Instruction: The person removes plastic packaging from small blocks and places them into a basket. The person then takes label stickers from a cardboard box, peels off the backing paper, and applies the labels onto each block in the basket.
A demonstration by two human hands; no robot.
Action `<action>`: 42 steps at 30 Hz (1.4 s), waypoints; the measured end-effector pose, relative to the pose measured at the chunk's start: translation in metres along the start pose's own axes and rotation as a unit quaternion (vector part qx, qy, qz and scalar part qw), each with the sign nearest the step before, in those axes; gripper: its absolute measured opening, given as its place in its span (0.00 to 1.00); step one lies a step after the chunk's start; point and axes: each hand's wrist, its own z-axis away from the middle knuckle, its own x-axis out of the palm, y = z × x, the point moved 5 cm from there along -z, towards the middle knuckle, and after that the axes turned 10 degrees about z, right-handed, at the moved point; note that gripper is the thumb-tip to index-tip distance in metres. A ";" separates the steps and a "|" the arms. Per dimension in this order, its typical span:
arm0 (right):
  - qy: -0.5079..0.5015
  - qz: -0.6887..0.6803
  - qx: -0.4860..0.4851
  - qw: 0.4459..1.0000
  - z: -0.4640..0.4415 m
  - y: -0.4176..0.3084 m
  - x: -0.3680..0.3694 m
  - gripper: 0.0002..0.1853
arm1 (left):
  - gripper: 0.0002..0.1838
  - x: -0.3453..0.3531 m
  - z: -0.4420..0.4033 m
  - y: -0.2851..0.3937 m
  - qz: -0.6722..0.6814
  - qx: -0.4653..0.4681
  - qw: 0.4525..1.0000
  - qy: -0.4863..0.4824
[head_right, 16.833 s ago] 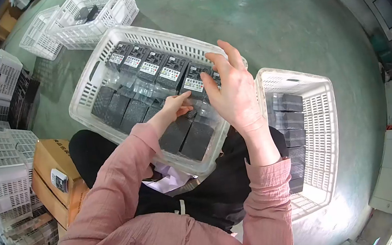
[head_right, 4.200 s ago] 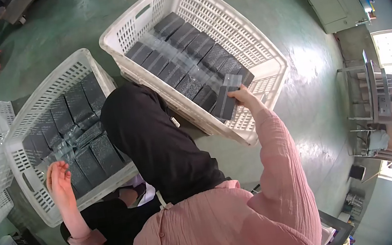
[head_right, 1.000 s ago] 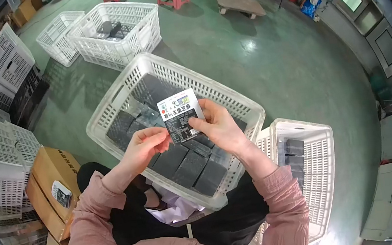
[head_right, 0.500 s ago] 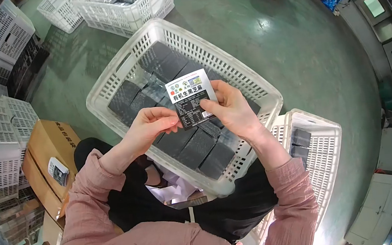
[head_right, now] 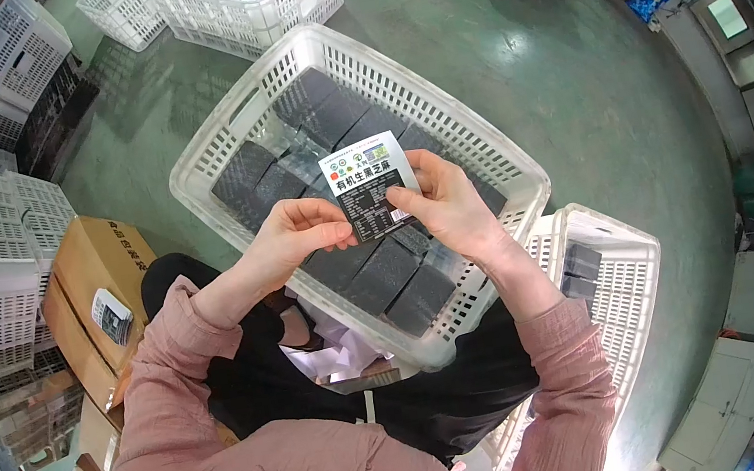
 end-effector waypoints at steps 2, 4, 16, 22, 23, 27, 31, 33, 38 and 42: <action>0.005 0.007 0.006 1.000 0.000 0.004 0.000 0.22 | 0.06 0.001 0.000 -0.002 0.000 -0.002 1.000 -0.003; 0.081 0.177 -0.067 0.979 0.005 0.001 0.000 0.22 | 0.06 0.001 0.001 -0.002 0.008 0.008 1.000 -0.008; -0.035 0.160 -0.055 0.985 0.019 -0.003 0.030 0.09 | 0.06 0.001 0.001 -0.012 -0.055 0.012 0.998 -0.009; -0.045 0.187 -0.015 0.981 0.021 -0.004 0.027 0.09 | 0.04 0.003 0.001 -0.017 -0.049 -0.002 0.999 -0.002; -0.045 0.186 -0.014 0.981 0.021 -0.002 0.025 0.09 | 0.04 0.002 0.001 -0.019 -0.049 -0.003 0.999 -0.002; -0.025 0.176 0.013 0.984 0.020 0.002 0.010 0.09 | 0.04 -0.003 -0.001 -0.018 -0.052 -0.015 0.998 0.012; 0.001 0.156 0.008 0.988 0.026 -0.007 -0.017 0.07 | 0.05 -0.005 0.001 -0.011 -0.047 -0.030 0.998 0.018; 0.051 0.147 0.028 0.987 0.033 -0.012 -0.035 0.08 | 0.04 -0.005 0.002 -0.006 -0.047 -0.024 0.999 0.009; 0.167 0.135 0.029 0.976 0.045 0.007 -0.093 0.09 | 0.02 0.005 0.017 -0.001 -0.137 -0.107 0.975 -0.141; 0.183 0.114 0.028 0.976 0.049 0.019 -0.092 0.09 | 0.13 0.032 0.054 -0.069 -0.421 -0.138 0.797 -0.411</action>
